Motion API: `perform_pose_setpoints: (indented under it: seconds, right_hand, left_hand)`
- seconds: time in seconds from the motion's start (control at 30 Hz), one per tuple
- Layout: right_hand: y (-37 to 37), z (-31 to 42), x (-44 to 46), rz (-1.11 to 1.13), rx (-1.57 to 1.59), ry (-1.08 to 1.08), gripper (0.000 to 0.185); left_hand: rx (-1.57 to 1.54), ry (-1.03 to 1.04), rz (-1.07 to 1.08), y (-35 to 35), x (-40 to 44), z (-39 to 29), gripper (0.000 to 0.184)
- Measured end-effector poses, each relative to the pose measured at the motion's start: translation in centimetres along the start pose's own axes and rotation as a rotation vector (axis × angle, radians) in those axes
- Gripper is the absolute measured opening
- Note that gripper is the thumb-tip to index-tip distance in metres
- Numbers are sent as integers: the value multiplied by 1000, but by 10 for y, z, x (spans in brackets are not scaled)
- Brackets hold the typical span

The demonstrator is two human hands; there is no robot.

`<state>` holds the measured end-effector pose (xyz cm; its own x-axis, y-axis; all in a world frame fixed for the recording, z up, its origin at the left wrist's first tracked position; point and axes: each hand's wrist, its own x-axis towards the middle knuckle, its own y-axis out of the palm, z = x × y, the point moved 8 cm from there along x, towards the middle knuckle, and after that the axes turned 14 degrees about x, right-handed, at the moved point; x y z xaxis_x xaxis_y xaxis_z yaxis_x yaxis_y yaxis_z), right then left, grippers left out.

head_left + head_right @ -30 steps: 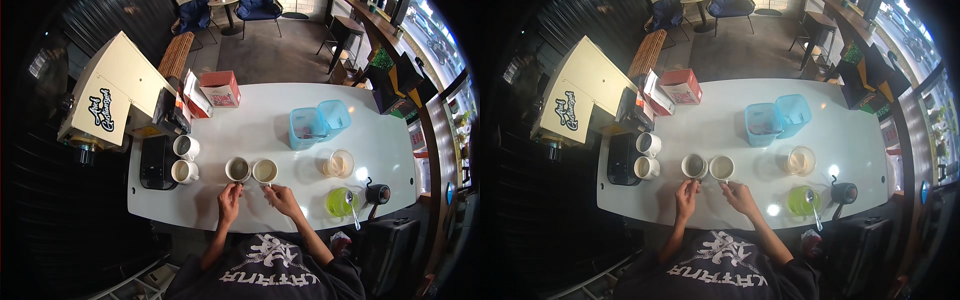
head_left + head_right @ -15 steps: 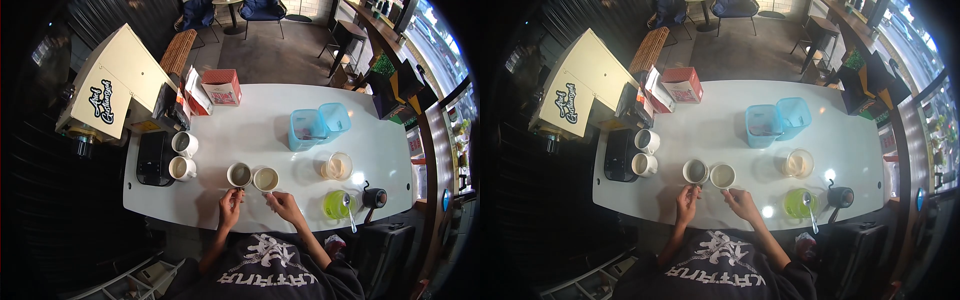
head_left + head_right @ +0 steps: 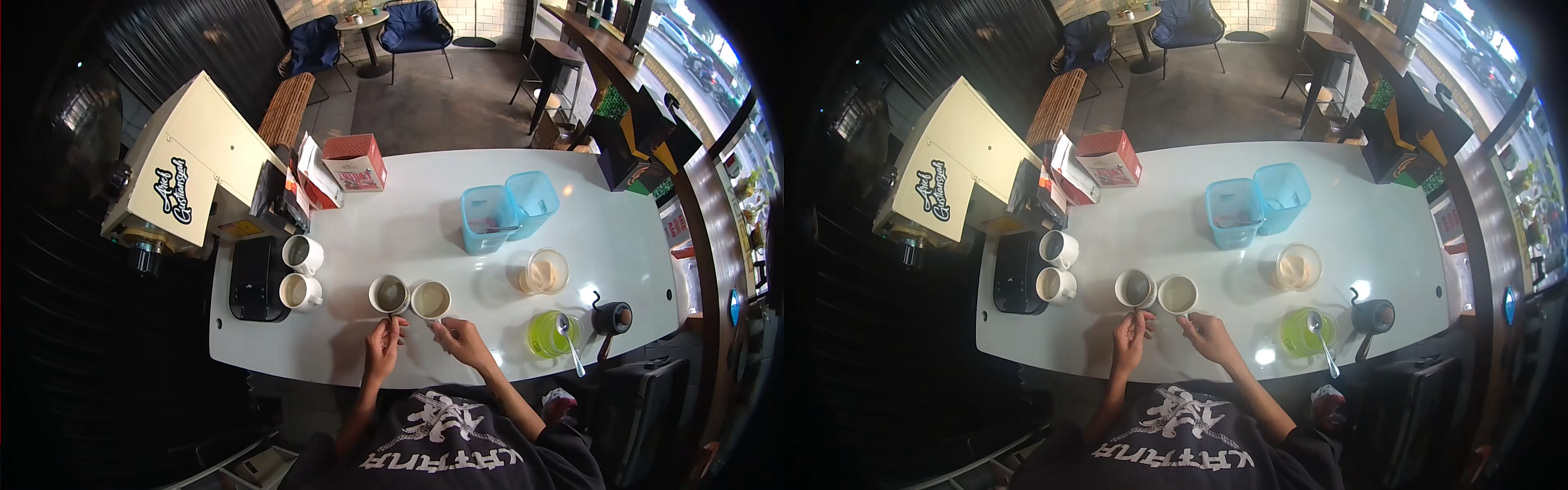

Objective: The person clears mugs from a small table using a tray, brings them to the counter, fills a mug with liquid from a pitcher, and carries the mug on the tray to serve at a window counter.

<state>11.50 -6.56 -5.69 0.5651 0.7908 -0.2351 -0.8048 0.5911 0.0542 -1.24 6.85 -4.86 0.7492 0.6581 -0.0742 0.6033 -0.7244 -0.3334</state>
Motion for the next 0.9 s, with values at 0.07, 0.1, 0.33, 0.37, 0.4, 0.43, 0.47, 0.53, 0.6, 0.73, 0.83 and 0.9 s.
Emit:
perform_pose_setpoints:
  seconds: [0.07, 0.1, 0.33, 0.37, 0.4, 0.43, 0.47, 0.53, 0.6, 0.73, 0.83, 0.9]
  right_hand:
    - [0, 0, 0, 1, -2, 4, 43]
    - [0, -1, 1, 6, 0, 9, 43]
    - [2, -3, 6, 40, -17, -12, 35]
    - [2, -2, 6, 41, -24, -11, 35]
    - [2, -1, 6, 42, -31, -11, 34]
    - [2, 0, 6, 42, -29, -10, 34]
    - [2, 1, 6, 39, -34, -10, 34]
    - [2, -1, 6, 32, -35, -9, 33]
    - [1, -1, 6, 22, -37, -44, 32]
    - [-1, 2, 2, 5, 8, -17, 31]
    - [-4, 8, -1, -5, 21, -3, 31]
    - [-5, 11, -3, -22, -31, -12, 30]
  left_hand:
    - [14, 12, -13, 1, -1, -1, 33]
    - [25, 5, -12, 1, -1, -1, 34]
    - [24, 5, -7, 0, -1, 4, 37]
    - [25, 5, -6, 1, -1, 4, 37]
    - [4, -11, 1, 2, 0, 5, 37]
    - [-16, -29, 8, 2, -1, 6, 38]
    - [-14, -29, 9, 2, -1, 7, 38]
    - [12, -14, 11, 2, 0, 7, 39]
    - [31, -7, 14, 1, 0, 8, 39]
    - [56, 10, 26, 0, 1, 5, 39]
    - [47, 13, 41, 1, 1, 5, 40]
    - [48, 18, 39, 0, 2, 4, 39]
